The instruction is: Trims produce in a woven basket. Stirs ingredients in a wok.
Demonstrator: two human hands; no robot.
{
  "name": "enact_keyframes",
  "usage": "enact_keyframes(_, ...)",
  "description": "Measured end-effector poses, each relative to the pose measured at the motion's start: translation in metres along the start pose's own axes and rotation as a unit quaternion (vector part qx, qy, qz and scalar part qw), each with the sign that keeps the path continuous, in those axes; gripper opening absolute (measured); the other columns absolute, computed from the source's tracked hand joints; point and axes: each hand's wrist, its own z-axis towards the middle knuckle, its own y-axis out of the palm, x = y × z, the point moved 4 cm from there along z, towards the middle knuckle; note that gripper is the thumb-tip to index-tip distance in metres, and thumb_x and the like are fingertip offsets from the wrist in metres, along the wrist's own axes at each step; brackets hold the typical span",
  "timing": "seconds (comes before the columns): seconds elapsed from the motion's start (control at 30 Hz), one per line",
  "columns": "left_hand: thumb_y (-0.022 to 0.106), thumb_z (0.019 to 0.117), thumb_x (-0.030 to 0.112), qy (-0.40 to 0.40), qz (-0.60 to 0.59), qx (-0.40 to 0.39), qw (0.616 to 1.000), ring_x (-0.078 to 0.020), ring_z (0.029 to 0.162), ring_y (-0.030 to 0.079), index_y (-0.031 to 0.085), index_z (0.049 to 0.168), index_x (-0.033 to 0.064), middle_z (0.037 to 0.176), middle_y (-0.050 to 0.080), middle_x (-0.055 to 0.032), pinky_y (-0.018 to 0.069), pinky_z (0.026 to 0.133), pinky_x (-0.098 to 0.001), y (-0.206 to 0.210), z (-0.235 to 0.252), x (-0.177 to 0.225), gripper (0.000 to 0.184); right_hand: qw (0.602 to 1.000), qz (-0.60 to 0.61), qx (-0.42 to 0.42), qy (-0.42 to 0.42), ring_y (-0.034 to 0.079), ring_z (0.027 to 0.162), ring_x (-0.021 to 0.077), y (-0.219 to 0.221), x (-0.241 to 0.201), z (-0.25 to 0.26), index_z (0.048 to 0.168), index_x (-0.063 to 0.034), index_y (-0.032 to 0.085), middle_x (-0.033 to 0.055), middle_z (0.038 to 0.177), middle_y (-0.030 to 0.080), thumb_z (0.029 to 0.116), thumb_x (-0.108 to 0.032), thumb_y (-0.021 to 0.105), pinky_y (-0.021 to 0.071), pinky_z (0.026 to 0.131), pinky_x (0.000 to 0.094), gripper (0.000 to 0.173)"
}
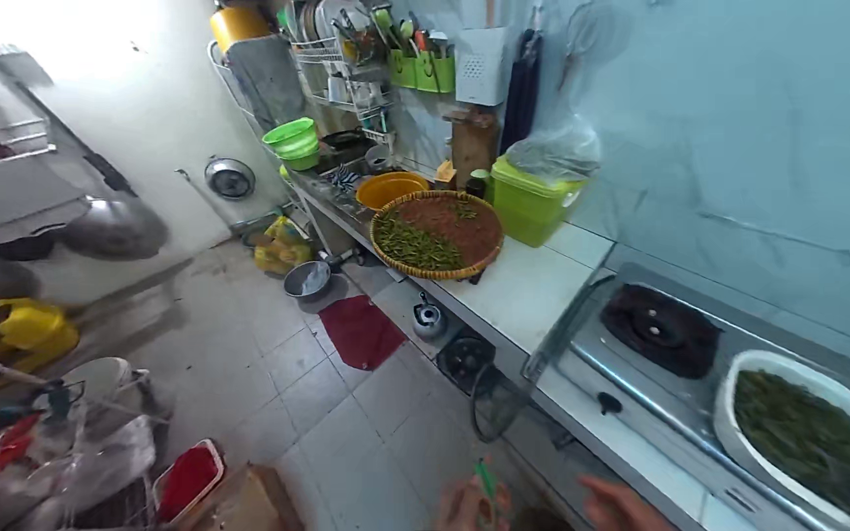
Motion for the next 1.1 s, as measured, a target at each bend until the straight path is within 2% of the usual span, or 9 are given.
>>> enact_keyframes(0.13, 0.048, 0.1089, 0.018, 0.084, 0.033, 0.036, 0.995, -0.0174, 0.094, 0.072, 0.067, 0.121, -0.0054, 0.102, 0.073, -0.0115, 0.0622, 0.084, -0.0400, -0.013, 0.065, 0.090, 0.032, 0.989, 0.028, -0.015, -0.143, 0.068, 0.080, 0.0175, 0.081, -0.113, 0.139, 0.134, -0.0050, 0.066, 0.0141, 0.106, 0.068, 0.0975, -0.020, 0.071, 0.0606, 0.070, 0.0333, 0.040)
enact_keyframes(0.3, 0.056, 0.1059, 0.016, 0.081, 0.069, 0.029, 0.994, -0.0178, 0.097, 0.073, 0.064, 0.132, -0.0064, 0.111, 0.073, -0.0147, 0.0625, 0.087, -0.0385, -0.081, 0.158, 0.172, 0.035, 0.989, 0.073, 0.042, -0.120, 0.070, 0.080, 0.0141, 0.122, -0.140, 0.261, 0.134, -0.0063, 0.065, 0.0101, 0.109, 0.068, 0.0837, -0.003, 0.075, 0.0637, 0.069, 0.0315, 0.052)
enact_keyframes(0.43, 0.061, 0.1033, 0.018, 0.083, 0.154, -0.029, 0.984, -0.0181, 0.092, 0.072, 0.069, 0.126, -0.0032, 0.109, 0.070, -0.0159, 0.0626, 0.083, -0.0363, -0.106, 0.231, 0.225, 0.032, 0.996, -0.008, 0.082, -0.042, 0.069, 0.075, 0.0197, 0.133, -0.160, 0.335, 0.134, -0.0011, 0.064, 0.0171, 0.108, 0.068, 0.0836, -0.015, 0.081, 0.0605, 0.062, 0.0358, 0.055)
enact_keyframes(0.57, 0.062, 0.1036, 0.023, 0.087, 0.213, -0.167, 0.959, -0.0192, 0.095, 0.073, 0.069, 0.129, 0.0016, 0.115, 0.070, -0.0132, 0.0644, 0.084, -0.0380, -0.100, 0.290, 0.279, 0.034, 0.992, 0.019, 0.128, 0.001, 0.072, 0.077, 0.0198, 0.107, -0.150, 0.374, 0.134, -0.0016, 0.064, 0.0131, 0.106, 0.073, 0.0863, -0.008, 0.076, 0.0631, 0.064, 0.0392, 0.049)
enact_keyframes(0.63, 0.066, 0.1012, 0.021, 0.160, 0.273, -0.121, 0.941, -0.0148, 0.087, 0.076, 0.074, 0.120, 0.0039, 0.107, 0.076, -0.0079, 0.0666, 0.076, -0.0349, -0.118, 0.335, 0.330, 0.027, 0.987, 0.076, 0.139, 0.027, 0.074, 0.078, 0.0192, 0.092, -0.138, 0.389, 0.136, -0.0005, 0.059, 0.0102, 0.104, 0.075, 0.0939, -0.014, 0.075, 0.0644, 0.068, 0.0392, 0.047)
enact_keyframes(0.7, 0.071, 0.0965, 0.023, 0.245, 0.412, 0.003, 0.877, -0.0105, 0.082, 0.072, 0.078, 0.106, 0.0097, 0.100, 0.074, -0.0035, 0.0637, 0.073, -0.0300, -0.157, 0.389, 0.368, 0.018, 0.977, 0.125, 0.163, 0.057, 0.074, 0.076, 0.0200, 0.083, -0.131, 0.396, 0.140, 0.0023, 0.053, 0.0106, 0.104, 0.076, 0.0980, -0.017, 0.072, 0.0643, 0.065, 0.0392, 0.050)
enact_keyframes(0.77, 0.074, 0.0930, 0.027, 0.236, 0.534, 0.071, 0.809, -0.0191, 0.085, 0.072, 0.079, 0.104, 0.0099, 0.107, 0.072, -0.0102, 0.0622, 0.079, -0.0387, -0.199, 0.436, 0.377, 0.021, 0.970, 0.145, 0.182, 0.070, 0.074, 0.074, 0.0196, 0.080, -0.129, 0.410, 0.141, 0.0028, 0.052, 0.0103, 0.101, 0.076, 0.0978, -0.014, 0.071, 0.0642, 0.061, 0.0377, 0.050)
enact_keyframes(0.87, 0.076, 0.0910, 0.032, 0.137, 0.612, 0.051, 0.777, -0.0261, 0.094, 0.071, 0.078, 0.111, 0.0105, 0.121, 0.067, -0.0161, 0.0605, 0.086, -0.0437, -0.229, 0.475, 0.374, 0.030, 0.968, 0.157, 0.183, 0.066, 0.072, 0.074, 0.0199, 0.085, -0.135, 0.449, 0.138, 0.0027, 0.053, 0.0092, 0.096, 0.073, 0.0960, -0.016, 0.074, 0.0635, 0.061, 0.0380, 0.050)
enact_keyframes(1.1, 0.078, 0.0874, 0.037, 0.108, 0.657, -0.015, 0.746, -0.0239, 0.096, 0.071, 0.080, 0.104, 0.0219, 0.117, 0.070, -0.0048, 0.0610, 0.078, -0.0483, -0.234, 0.505, 0.368, 0.022, 0.960, 0.227, 0.139, 0.087, 0.073, 0.076, 0.0206, 0.118, -0.175, 0.507, 0.137, -0.0016, 0.055, 0.0079, 0.097, 0.073, 0.0950, -0.015, 0.075, 0.0642, 0.061, 0.0389, 0.048)
